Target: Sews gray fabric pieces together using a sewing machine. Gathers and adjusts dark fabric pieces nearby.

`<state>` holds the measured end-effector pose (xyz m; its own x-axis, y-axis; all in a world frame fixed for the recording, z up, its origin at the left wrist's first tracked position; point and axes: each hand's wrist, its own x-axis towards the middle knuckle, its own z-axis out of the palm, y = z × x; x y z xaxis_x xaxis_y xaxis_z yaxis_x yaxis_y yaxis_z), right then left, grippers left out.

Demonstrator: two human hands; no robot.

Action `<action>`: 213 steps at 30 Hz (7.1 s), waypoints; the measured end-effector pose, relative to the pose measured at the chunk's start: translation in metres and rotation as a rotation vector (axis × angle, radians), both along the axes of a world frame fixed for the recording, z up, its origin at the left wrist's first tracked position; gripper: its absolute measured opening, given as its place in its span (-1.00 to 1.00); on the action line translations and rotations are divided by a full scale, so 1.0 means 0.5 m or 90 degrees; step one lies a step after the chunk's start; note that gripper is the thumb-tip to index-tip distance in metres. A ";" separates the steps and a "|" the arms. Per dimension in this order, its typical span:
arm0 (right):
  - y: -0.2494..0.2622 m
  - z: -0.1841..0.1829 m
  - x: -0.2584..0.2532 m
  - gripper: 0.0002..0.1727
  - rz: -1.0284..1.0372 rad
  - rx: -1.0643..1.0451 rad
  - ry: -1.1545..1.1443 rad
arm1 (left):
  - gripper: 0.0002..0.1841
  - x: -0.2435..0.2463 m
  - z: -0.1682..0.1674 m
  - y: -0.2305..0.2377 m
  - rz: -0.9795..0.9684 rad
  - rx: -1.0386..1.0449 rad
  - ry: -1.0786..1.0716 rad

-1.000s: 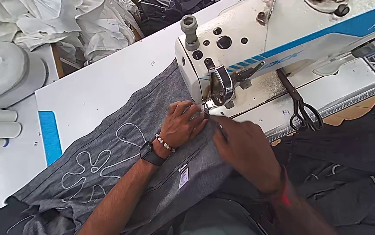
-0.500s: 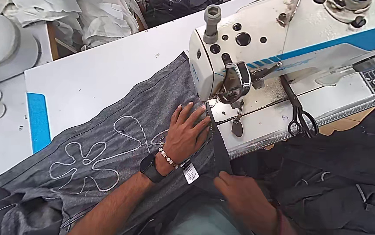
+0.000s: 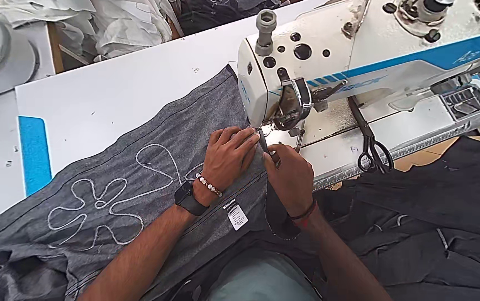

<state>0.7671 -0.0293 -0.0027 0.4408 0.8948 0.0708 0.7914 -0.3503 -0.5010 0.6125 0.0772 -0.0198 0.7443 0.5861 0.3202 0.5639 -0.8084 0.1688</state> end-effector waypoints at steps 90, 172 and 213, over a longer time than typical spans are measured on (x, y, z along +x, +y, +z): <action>0.019 0.005 0.028 -0.68 0.068 0.015 -0.003 | -0.64 -0.047 0.011 0.009 -0.064 -0.153 0.008; -0.147 0.000 -0.081 -0.55 -0.029 0.128 0.454 | -0.59 -0.010 -0.014 -0.036 0.031 -0.020 0.020; -0.101 -0.004 -0.038 -0.55 -0.021 0.073 0.197 | -0.60 -0.020 -0.008 -0.013 -0.051 0.013 0.034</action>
